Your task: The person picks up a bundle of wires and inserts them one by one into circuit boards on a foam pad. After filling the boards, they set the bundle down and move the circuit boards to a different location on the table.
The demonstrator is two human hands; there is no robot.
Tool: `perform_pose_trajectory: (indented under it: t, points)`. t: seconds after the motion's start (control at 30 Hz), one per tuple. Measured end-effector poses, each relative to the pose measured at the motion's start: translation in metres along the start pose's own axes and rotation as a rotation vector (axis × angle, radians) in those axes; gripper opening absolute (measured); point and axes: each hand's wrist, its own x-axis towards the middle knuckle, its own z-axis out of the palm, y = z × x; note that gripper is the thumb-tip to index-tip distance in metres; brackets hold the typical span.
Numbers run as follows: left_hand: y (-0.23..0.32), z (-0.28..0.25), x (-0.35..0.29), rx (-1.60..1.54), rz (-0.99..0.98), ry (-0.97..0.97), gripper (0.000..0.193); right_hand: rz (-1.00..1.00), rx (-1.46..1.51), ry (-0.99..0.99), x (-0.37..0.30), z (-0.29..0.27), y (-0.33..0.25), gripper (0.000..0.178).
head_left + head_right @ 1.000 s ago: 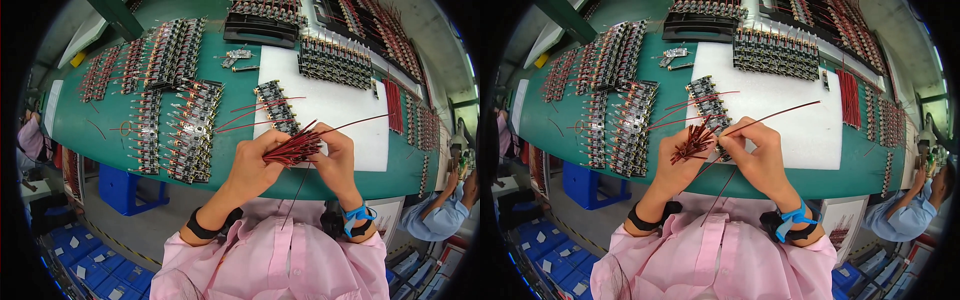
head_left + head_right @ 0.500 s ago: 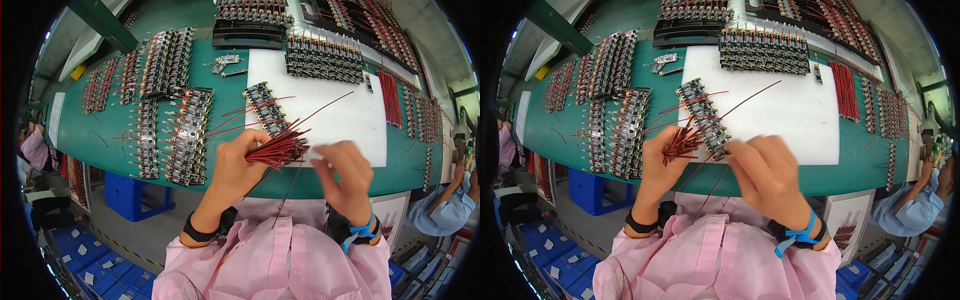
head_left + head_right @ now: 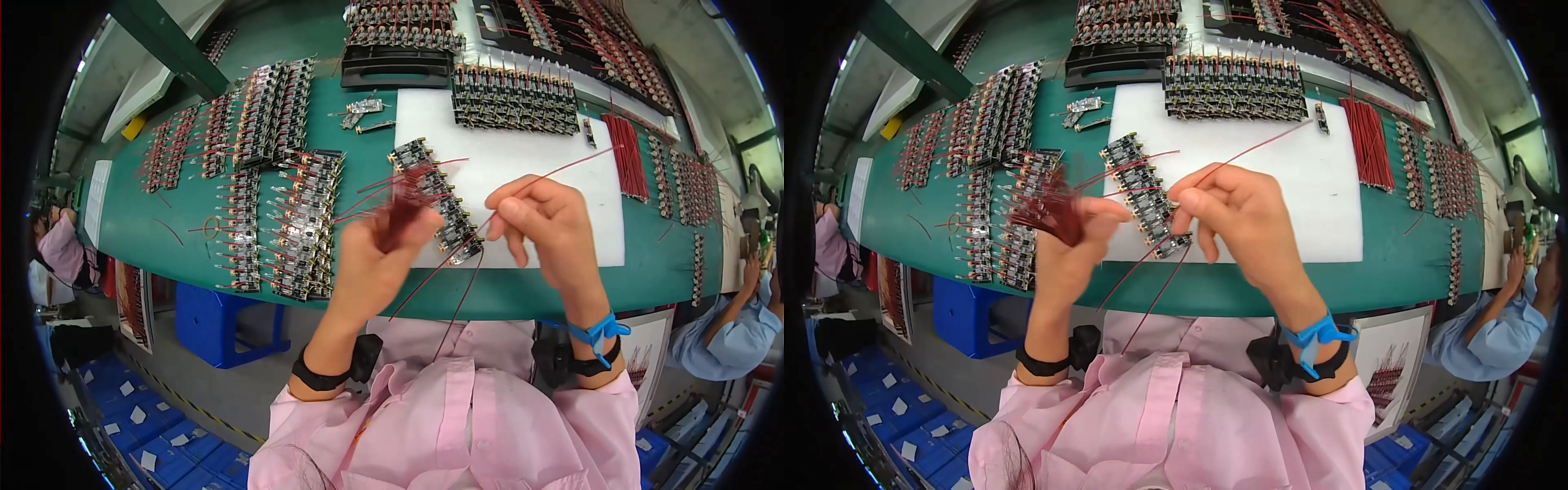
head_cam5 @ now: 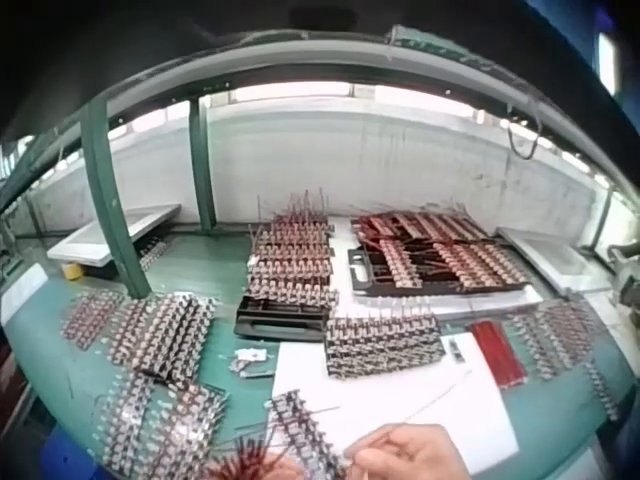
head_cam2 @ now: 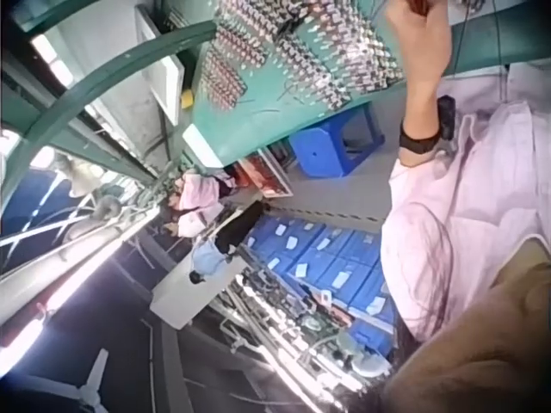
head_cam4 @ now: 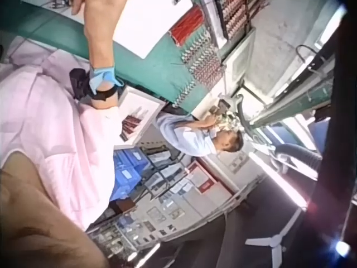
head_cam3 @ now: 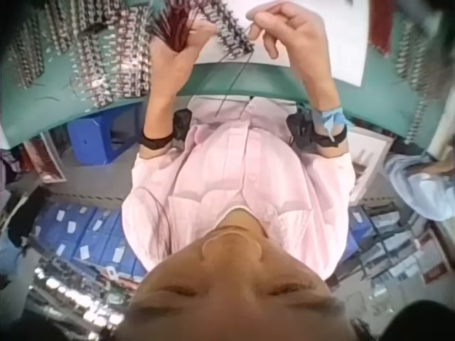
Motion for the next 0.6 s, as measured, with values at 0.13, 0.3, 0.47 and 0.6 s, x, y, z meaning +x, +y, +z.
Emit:
perform_pose_trajectory:
  t: [0.13,0.3,0.47,0.6]
  points:
    - [-0.004,0.014,0.0,0.03,0.042,-0.2,0.014,0.041,0.236,-0.026,0.003,0.008,0.005,0.012]
    - [-0.007,0.014,0.001,-0.017,-0.01,-0.216,0.015,0.023,0.263,0.018,0.004,0.012,0.008,0.012]
    - [-0.015,0.012,0.0,-0.034,-0.004,-0.158,0.01,-0.024,0.091,0.043,0.001,0.02,0.014,0.013]
    - [-0.012,0.005,0.002,-0.047,-0.059,-0.165,0.008,-0.015,0.089,0.01,0.001,0.019,0.015,0.012]
